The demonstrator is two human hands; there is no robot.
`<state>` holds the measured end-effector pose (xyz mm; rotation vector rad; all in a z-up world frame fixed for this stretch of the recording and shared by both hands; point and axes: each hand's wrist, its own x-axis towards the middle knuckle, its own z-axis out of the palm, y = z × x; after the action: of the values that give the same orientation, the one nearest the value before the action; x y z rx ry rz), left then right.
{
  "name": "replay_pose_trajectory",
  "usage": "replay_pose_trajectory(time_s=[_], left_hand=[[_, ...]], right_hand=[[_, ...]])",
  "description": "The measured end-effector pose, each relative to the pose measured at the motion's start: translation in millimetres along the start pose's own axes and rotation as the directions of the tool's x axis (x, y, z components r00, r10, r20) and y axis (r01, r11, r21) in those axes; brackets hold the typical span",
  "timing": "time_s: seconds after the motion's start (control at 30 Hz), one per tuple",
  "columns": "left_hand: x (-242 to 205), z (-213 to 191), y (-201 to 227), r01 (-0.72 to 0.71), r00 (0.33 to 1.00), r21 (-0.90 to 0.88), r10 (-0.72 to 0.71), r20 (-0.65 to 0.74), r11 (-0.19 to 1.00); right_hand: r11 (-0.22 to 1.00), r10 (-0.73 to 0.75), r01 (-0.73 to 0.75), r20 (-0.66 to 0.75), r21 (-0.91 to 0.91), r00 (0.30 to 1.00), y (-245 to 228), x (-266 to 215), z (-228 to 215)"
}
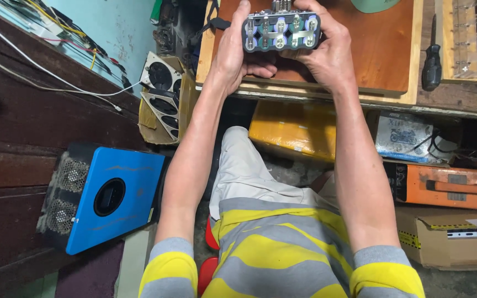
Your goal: The person assembles a battery pack by placing cylindrical cells into a metal holder and securing them with a screwdriver. They then inspect the assembled pack, turning it over to show the circuit board and connections.
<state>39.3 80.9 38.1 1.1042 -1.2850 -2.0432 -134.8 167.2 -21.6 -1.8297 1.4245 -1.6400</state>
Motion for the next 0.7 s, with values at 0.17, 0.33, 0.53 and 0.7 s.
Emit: replay_pose_trajectory(time_s=[0.17, 0.33, 0.53, 0.7], left_hand=[[-1.9, -0.4, -0.1, -0.004, 1.0, 0.012, 0.004, 0.001, 1.0], [7.1, -4.5, -8.9, -0.032, 0.999, 0.052, 0.031, 0.008, 0.998], [8.0, -4.9, -8.9, -0.03, 0.999, 0.046, 0.029, 0.013, 0.999], [10.3, -7.1, -10.0, -0.041, 0.998, 0.01, 0.041, 0.039, 0.999]], right_hand=[[0.999, -0.042, 0.043, 0.03, -0.01, 0.999, -5.8, 1.9, -0.2], [0.994, -0.003, 0.001, -0.022, -0.111, 1.0, 15.5, -5.8, -0.1], [0.986, 0.011, -0.018, -0.039, -0.165, 0.999, 20.8, -7.1, -1.0], [0.985, 0.01, -0.019, -0.055, -0.169, 0.998, 16.5, -6.4, 0.8]])
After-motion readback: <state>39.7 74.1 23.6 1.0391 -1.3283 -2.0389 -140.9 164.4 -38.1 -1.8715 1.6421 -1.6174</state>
